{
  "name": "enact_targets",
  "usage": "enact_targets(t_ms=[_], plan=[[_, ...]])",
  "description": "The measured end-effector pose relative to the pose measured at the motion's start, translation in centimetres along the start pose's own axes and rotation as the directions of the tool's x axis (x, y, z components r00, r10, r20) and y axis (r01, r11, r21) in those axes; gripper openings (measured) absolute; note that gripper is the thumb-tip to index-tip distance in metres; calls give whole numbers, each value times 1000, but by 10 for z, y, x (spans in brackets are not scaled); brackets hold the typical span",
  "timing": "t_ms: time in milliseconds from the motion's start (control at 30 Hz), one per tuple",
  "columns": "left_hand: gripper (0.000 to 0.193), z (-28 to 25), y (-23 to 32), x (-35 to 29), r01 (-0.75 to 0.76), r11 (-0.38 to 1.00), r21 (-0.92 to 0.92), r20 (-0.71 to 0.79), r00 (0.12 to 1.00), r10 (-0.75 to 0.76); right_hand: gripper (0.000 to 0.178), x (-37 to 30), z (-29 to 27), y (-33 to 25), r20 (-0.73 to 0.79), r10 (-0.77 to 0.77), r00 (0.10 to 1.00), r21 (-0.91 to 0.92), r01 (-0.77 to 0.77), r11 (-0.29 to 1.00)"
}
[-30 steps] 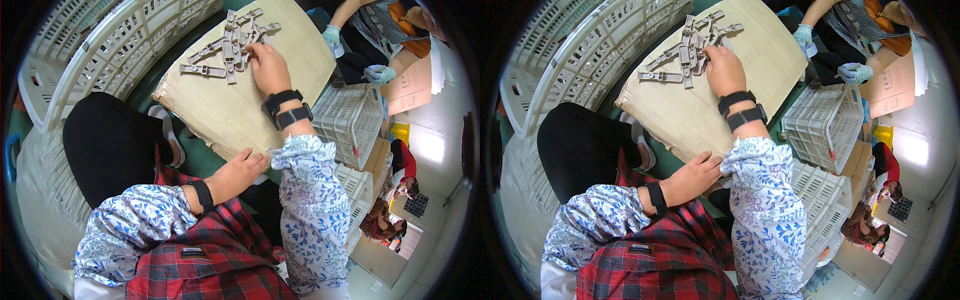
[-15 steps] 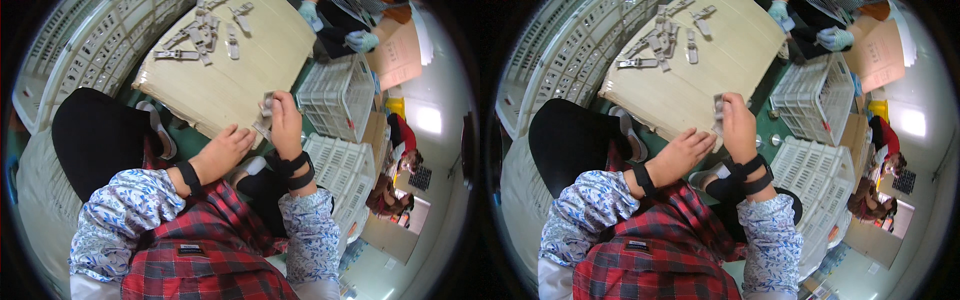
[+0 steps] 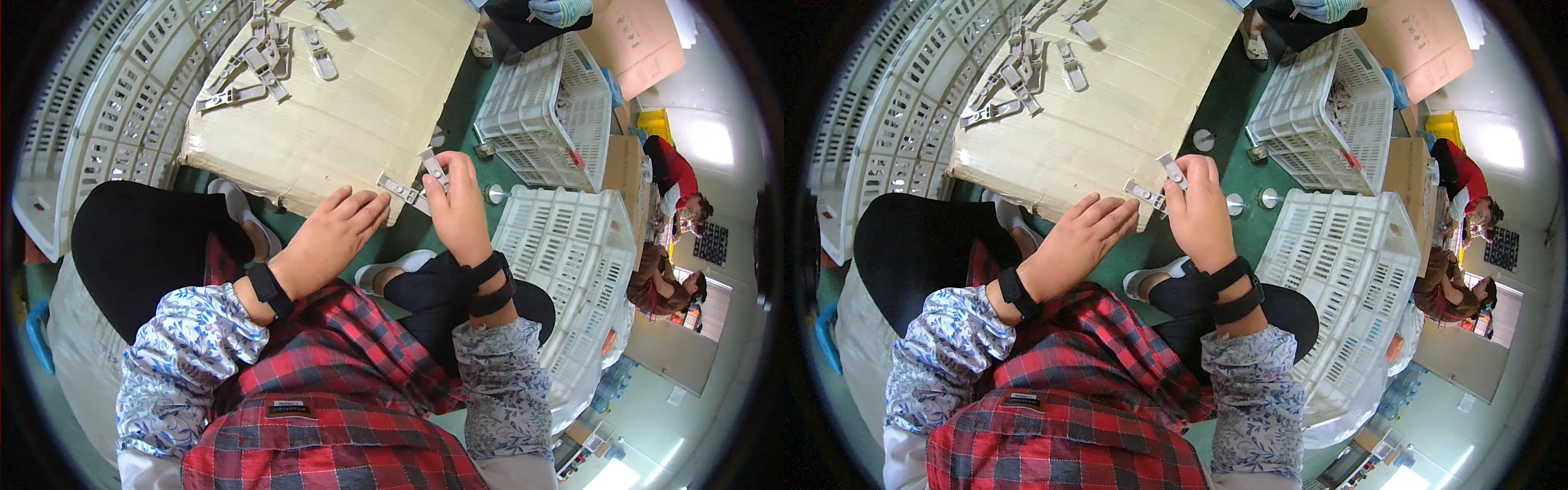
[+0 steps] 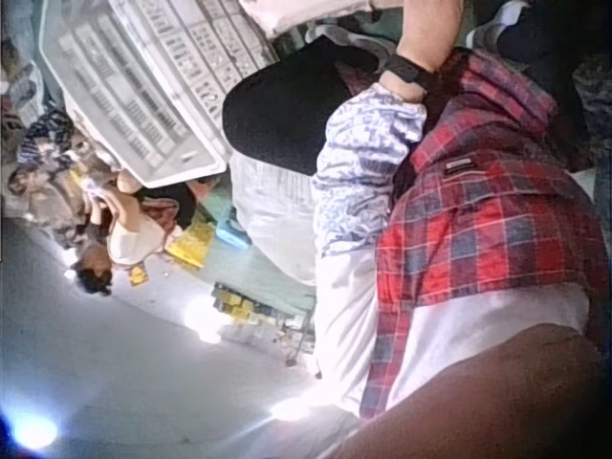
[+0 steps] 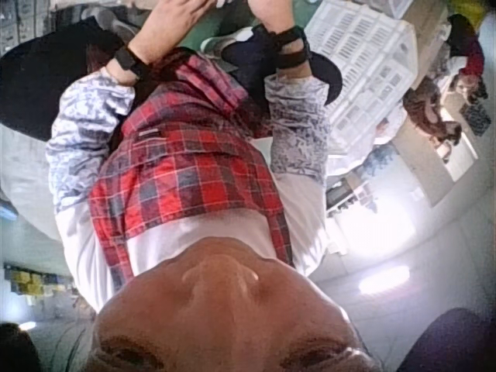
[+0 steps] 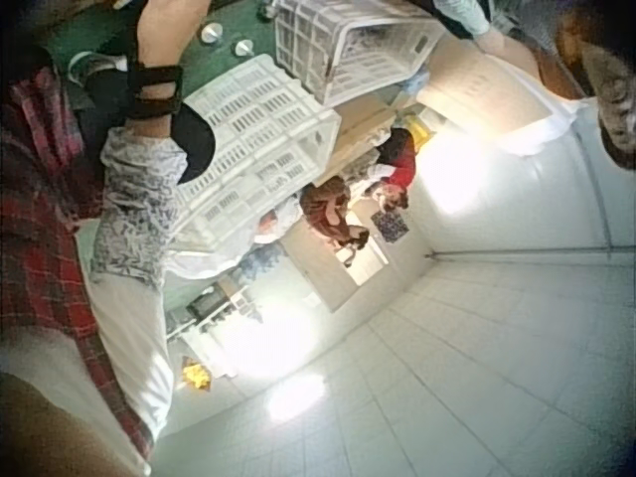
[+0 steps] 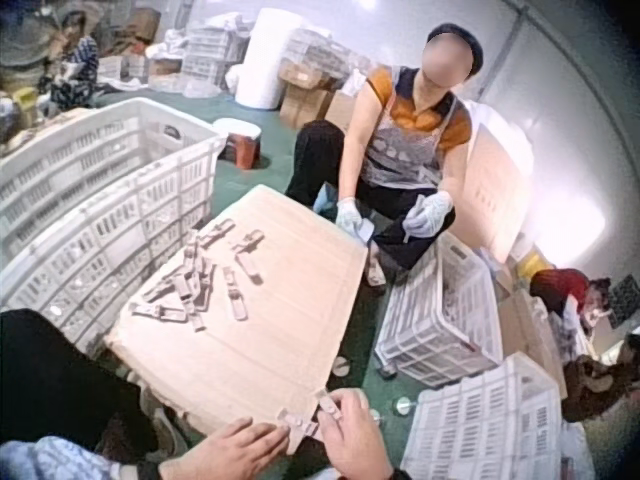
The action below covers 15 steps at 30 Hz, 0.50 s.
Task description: The recorder and colleagues assemble small plastic and metal components at a manufacturing workstation.
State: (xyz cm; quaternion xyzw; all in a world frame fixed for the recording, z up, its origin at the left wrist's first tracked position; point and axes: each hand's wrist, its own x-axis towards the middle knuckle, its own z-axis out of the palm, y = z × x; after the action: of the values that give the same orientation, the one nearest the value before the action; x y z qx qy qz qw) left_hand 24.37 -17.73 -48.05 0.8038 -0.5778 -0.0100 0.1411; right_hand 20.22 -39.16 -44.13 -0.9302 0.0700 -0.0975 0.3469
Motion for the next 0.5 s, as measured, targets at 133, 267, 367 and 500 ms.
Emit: enact_targets(t_ms=[133,267,367,500], plan=[[54,-2,-1,1,4,1000,-14,13,1000,-4,22,11,-2,3,2,-36,999,-12,36,999],[53,-1,-3,1,11,1000,-18,28,1000,-10,23,11,11,17,43,-54,998,-140,60,988],[53,-2,-3,1,11,999,-33,27,1000,-10,24,12,16,18,29,-82,996,-178,86,980],[53,-2,-3,1,15,998,-54,24,1000,-13,22,13,18,16,24,-10,1000,-119,13,993]])
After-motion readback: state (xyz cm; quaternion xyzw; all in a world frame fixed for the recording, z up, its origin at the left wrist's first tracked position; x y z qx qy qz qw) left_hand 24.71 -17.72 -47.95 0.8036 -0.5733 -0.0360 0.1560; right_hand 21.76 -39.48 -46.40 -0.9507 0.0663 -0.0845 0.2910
